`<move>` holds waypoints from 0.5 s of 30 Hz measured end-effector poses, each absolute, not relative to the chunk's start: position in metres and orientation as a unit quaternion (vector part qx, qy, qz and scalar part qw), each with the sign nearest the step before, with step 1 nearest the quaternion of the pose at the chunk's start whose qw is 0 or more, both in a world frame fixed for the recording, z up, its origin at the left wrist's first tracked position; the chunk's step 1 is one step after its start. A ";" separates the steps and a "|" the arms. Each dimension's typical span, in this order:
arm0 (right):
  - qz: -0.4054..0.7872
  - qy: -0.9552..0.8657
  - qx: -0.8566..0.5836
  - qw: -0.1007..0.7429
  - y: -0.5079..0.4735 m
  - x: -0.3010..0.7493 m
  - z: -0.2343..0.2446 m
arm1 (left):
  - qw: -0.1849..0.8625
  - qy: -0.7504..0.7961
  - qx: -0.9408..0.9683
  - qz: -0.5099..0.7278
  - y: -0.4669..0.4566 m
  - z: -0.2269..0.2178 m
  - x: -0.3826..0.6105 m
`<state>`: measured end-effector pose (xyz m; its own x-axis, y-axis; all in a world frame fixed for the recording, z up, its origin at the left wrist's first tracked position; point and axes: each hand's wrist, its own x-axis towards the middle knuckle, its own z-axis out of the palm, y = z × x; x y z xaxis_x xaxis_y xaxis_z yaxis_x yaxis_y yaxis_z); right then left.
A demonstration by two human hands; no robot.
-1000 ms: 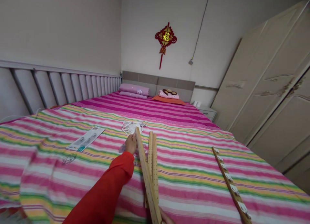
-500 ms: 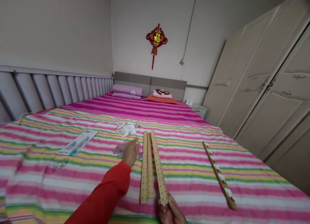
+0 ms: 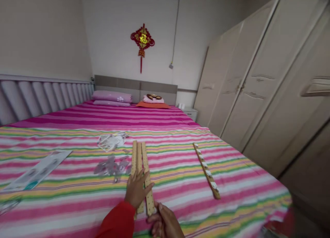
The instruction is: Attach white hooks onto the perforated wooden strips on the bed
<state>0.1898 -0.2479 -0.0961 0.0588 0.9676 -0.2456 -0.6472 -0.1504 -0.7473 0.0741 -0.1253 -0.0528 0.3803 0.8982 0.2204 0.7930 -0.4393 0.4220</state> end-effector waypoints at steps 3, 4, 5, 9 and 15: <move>0.603 -0.208 -0.415 0.649 -0.259 0.220 -0.099 | 0.105 0.516 0.826 0.199 -0.122 -0.059 0.073; 0.584 -0.192 -0.424 0.665 -0.264 0.234 -0.099 | 0.102 0.516 0.828 0.195 -0.121 -0.060 0.073; 0.565 -0.168 -0.431 0.684 -0.270 0.248 -0.099 | 0.099 0.515 0.830 0.190 -0.120 -0.061 0.073; 0.510 -0.034 -0.420 0.750 -0.293 0.312 -0.096 | 0.089 0.519 0.833 0.170 -0.118 -0.062 0.073; 0.457 -0.007 -0.391 0.799 -0.299 0.380 -0.084 | 0.073 0.518 0.832 0.185 -0.114 -0.069 0.073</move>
